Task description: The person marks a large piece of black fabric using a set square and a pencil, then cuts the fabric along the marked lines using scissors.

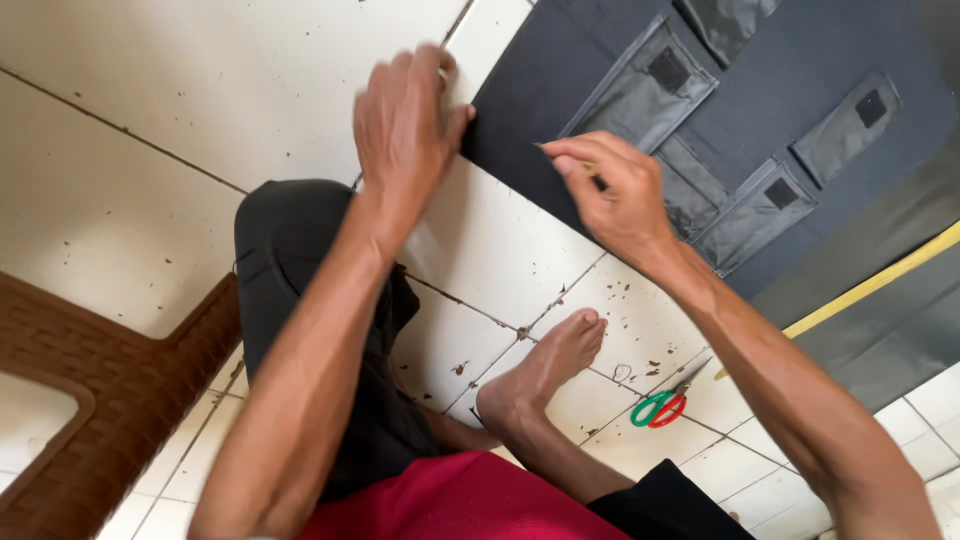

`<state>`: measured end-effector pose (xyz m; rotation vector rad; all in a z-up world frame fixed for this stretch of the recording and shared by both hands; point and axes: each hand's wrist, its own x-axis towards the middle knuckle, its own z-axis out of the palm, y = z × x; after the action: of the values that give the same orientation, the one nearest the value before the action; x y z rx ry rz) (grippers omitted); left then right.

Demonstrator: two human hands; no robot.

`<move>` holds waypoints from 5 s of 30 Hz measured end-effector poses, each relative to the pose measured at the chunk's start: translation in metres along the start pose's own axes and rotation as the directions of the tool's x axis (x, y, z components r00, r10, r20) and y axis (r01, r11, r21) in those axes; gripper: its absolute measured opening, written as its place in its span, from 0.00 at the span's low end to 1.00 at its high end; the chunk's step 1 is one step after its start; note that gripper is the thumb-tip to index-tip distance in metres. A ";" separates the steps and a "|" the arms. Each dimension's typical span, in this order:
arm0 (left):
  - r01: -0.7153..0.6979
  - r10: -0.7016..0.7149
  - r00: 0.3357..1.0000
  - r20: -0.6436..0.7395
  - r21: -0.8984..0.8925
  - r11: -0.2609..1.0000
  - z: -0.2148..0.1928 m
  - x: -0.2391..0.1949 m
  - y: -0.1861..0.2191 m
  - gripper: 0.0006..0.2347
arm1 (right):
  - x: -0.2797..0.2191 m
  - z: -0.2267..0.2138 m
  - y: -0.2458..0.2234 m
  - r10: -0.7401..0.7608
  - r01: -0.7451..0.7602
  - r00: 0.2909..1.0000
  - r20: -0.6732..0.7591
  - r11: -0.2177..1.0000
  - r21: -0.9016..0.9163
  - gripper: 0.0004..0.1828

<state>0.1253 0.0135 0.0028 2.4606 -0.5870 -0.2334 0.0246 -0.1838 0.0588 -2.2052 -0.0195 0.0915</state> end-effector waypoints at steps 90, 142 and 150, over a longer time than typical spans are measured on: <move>-0.618 0.460 0.730 0.506 0.200 0.760 0.096 -0.114 0.133 0.28 | -0.420 0.054 0.031 0.572 -0.720 0.289 -0.768 0.659 0.220 0.14; -0.766 0.630 0.459 0.627 -0.081 0.638 0.261 -0.155 0.314 0.16 | -0.462 0.003 0.047 0.927 -0.289 0.329 0.178 -0.080 0.954 0.31; -0.711 0.623 0.527 0.578 -0.102 0.696 0.265 -0.160 0.317 0.13 | -0.433 -0.004 0.070 0.931 -0.207 0.356 0.085 -0.011 0.978 0.33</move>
<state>-0.2070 -0.2783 -0.0205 2.0491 -1.8358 -0.6411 -0.4079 -0.2495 0.0301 -0.7085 1.2570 -0.1386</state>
